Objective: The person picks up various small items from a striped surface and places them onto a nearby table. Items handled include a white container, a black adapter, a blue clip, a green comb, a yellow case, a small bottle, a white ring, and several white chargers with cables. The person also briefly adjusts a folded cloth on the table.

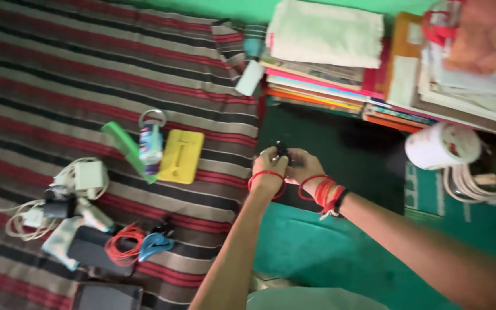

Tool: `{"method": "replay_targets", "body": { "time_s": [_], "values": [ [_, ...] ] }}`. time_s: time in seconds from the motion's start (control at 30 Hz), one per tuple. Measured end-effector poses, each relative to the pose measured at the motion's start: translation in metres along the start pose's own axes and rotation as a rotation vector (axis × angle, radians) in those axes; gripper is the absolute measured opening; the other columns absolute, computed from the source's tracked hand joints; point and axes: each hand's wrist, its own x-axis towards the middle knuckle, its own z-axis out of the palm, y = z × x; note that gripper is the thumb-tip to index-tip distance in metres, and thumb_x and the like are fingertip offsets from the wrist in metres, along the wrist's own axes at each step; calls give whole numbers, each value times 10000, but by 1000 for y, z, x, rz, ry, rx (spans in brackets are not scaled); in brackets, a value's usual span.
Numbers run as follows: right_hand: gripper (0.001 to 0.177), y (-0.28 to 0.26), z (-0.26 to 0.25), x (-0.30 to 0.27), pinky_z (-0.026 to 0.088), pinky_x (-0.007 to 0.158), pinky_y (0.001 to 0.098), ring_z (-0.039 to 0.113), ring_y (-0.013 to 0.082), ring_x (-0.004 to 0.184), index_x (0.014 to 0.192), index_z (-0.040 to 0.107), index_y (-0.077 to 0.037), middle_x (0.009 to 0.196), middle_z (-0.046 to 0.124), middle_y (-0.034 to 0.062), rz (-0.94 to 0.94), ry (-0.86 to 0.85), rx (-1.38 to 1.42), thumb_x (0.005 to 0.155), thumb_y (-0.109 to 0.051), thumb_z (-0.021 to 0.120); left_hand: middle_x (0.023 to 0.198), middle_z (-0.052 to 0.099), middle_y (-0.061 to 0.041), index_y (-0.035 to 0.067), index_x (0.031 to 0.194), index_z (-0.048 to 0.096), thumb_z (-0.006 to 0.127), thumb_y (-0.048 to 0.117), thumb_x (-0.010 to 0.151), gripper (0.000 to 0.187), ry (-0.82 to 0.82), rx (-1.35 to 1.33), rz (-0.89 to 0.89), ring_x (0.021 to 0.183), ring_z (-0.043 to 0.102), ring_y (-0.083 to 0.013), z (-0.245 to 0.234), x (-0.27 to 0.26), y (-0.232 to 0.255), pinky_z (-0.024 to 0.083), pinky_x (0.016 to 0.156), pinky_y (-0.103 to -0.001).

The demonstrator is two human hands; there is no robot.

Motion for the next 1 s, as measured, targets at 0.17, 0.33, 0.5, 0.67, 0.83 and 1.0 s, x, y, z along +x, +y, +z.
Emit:
{"method": "replay_targets", "body": {
  "time_s": [0.17, 0.33, 0.5, 0.67, 0.83, 1.0],
  "values": [
    [470, 42, -101, -8, 638, 783, 374, 724, 236, 942, 1253, 626, 18, 1133, 717, 119, -21, 93, 158, 807, -7, 772, 1140, 743, -182, 7, 1294, 674, 690, 230, 855, 493, -129, 126, 33, 1050, 722, -272, 96, 0, -8, 558, 912, -372],
    [413, 100, -230, -14, 607, 877, 374, 737, 265, 983, 1207, 710, 61, 1121, 771, 212, -137, 296, -253, 820, -3, 835, 1190, 752, -151, -35, 1338, 624, 674, 256, 864, 559, -333, -107, -14, 1129, 723, -235, 197, -13, -24, 542, 983, -337],
    [721, 38, -276, -68, 628, 713, 436, 691, 212, 950, 1282, 553, -49, 1160, 686, 51, 111, 496, -207, 626, -66, 852, 1065, 754, -142, 34, 1545, 140, 691, 268, 821, 939, -313, -151, -301, 1019, 711, -254, 266, -42, 23, 539, 939, -348],
    [638, 60, -337, -70, 586, 851, 350, 708, 211, 952, 1265, 645, -14, 1127, 740, 109, -60, 439, -390, 675, -80, 878, 1010, 745, -146, 62, 1466, 439, 636, 305, 908, 640, -337, 2, -389, 852, 722, -246, 296, -43, 61, 572, 759, -365],
    [594, 82, -365, -60, 582, 869, 314, 704, 185, 987, 1222, 668, -11, 1140, 726, 106, -98, 363, -155, 664, 10, 872, 999, 707, -163, 19, 1365, 520, 626, 309, 963, 506, -234, -171, -538, 758, 693, -224, 311, -43, 53, 588, 604, -348],
    [269, 96, -369, -53, 632, 904, 364, 711, 254, 988, 1149, 629, 37, 1070, 678, 132, 356, 453, 1027, 911, -42, 728, 1022, 759, -156, 30, 1238, 648, 609, 191, 889, 387, -170, -104, -398, 868, 744, -245, 339, -39, 24, 600, 779, -390]
  ]
}}
